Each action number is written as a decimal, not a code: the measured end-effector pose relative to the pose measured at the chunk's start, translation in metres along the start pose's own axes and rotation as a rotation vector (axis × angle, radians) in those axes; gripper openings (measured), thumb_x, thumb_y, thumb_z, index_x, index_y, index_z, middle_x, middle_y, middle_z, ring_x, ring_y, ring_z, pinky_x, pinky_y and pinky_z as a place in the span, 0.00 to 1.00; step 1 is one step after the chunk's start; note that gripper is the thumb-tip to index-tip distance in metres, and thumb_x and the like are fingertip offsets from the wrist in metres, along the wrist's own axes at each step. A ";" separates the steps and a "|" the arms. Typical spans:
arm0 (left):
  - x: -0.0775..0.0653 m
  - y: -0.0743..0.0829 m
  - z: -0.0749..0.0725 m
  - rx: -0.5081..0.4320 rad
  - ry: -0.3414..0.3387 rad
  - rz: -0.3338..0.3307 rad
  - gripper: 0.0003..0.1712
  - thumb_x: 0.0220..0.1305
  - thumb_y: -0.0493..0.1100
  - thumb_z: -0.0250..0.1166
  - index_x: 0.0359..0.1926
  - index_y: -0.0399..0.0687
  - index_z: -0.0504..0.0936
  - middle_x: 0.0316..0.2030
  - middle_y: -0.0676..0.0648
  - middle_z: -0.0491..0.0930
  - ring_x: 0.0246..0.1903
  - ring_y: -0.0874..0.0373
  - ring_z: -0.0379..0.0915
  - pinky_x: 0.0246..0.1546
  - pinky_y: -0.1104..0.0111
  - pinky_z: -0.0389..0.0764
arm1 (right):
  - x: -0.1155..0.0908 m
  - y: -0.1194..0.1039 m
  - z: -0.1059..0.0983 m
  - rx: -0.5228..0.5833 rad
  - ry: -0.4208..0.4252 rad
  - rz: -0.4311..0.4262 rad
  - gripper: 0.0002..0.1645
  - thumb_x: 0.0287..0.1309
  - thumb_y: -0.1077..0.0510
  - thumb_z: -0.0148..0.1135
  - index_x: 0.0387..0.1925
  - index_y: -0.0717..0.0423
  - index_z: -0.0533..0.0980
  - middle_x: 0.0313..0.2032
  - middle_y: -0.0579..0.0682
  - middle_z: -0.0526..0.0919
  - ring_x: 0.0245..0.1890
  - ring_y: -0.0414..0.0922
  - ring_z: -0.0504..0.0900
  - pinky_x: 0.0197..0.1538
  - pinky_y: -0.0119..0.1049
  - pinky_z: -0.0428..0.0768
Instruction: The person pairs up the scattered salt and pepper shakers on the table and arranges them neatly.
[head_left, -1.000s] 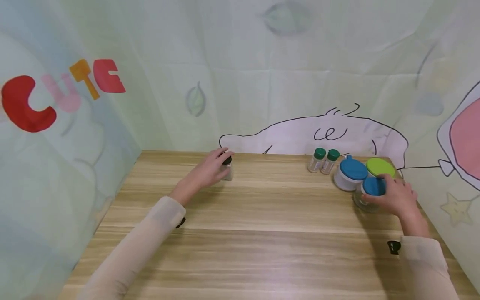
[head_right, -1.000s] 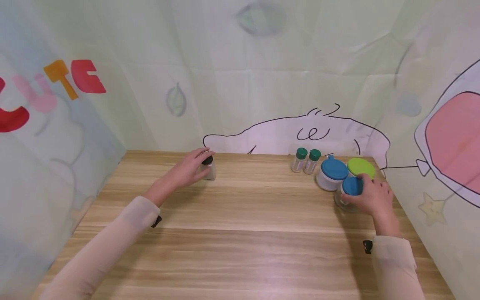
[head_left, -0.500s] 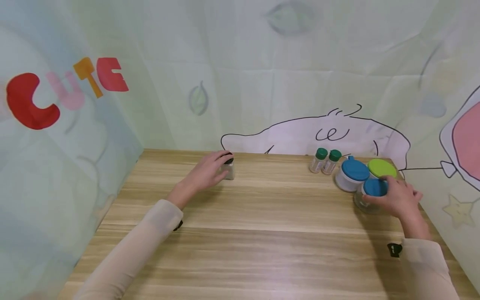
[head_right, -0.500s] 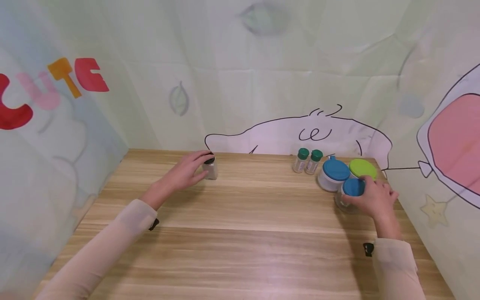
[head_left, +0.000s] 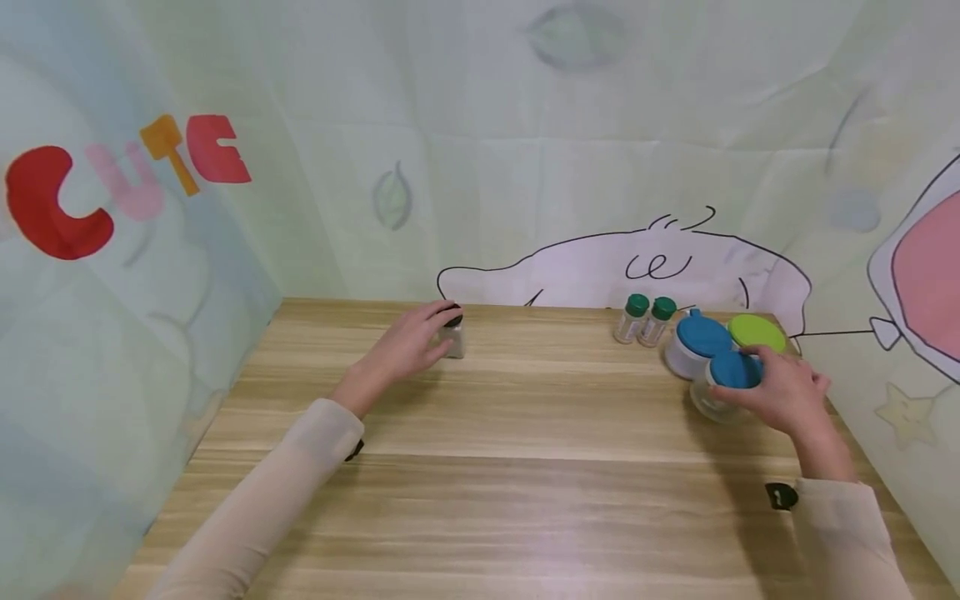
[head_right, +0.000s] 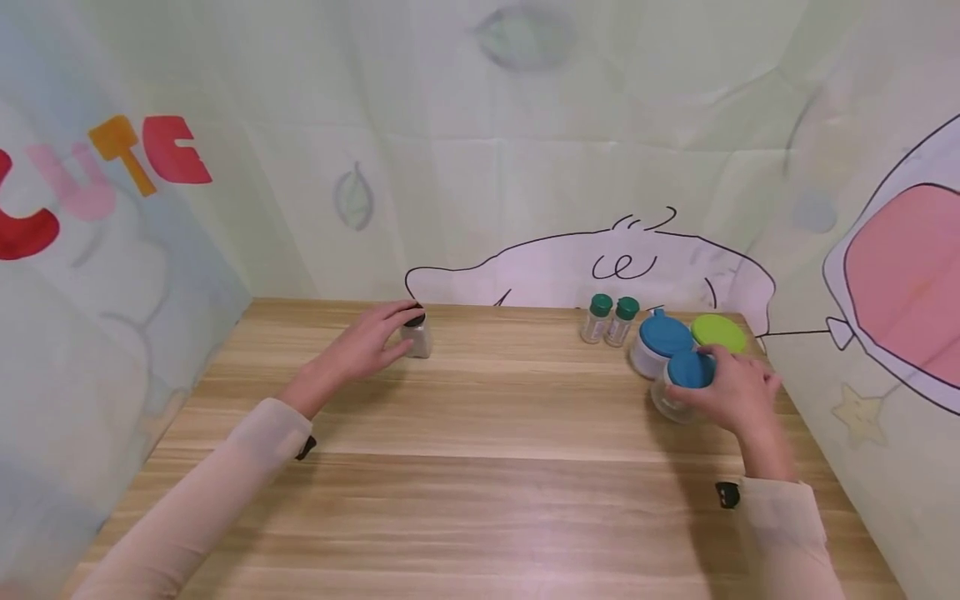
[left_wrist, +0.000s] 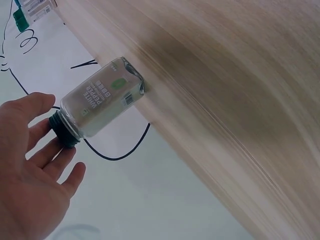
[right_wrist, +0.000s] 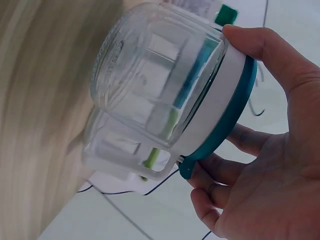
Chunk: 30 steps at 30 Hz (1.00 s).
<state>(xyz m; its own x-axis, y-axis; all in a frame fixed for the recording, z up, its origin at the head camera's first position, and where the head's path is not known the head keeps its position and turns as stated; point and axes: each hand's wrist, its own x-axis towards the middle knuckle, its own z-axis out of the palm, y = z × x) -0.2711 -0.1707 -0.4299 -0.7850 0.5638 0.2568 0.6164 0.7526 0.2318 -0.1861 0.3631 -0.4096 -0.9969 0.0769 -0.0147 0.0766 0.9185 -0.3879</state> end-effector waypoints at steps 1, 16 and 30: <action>0.000 -0.001 0.000 -0.003 -0.001 -0.005 0.32 0.73 0.40 0.69 0.73 0.37 0.73 0.72 0.31 0.71 0.70 0.33 0.70 0.70 0.41 0.71 | -0.001 -0.004 0.001 -0.001 0.001 -0.011 0.55 0.58 0.37 0.77 0.69 0.72 0.65 0.63 0.83 0.66 0.58 0.80 0.62 0.54 0.75 0.55; 0.005 0.000 -0.009 -0.002 -0.001 -0.045 0.27 0.74 0.39 0.67 0.69 0.36 0.77 0.69 0.32 0.75 0.69 0.36 0.73 0.70 0.45 0.73 | 0.009 -0.065 0.019 0.041 -0.055 -0.146 0.55 0.57 0.34 0.76 0.71 0.68 0.67 0.65 0.80 0.71 0.61 0.78 0.68 0.60 0.77 0.68; 0.001 0.009 -0.011 -0.004 -0.049 -0.065 0.28 0.74 0.39 0.66 0.72 0.37 0.76 0.72 0.34 0.73 0.69 0.36 0.73 0.70 0.45 0.74 | 0.017 -0.109 0.046 0.091 -0.059 -0.258 0.50 0.54 0.41 0.80 0.68 0.66 0.73 0.64 0.74 0.77 0.63 0.74 0.68 0.59 0.74 0.63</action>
<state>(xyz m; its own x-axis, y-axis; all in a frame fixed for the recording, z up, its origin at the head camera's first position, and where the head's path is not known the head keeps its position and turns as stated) -0.2652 -0.1670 -0.4175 -0.8251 0.5301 0.1953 0.5645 0.7865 0.2504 -0.2121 0.2463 -0.4100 -0.9827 -0.1799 0.0431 -0.1790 0.8660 -0.4668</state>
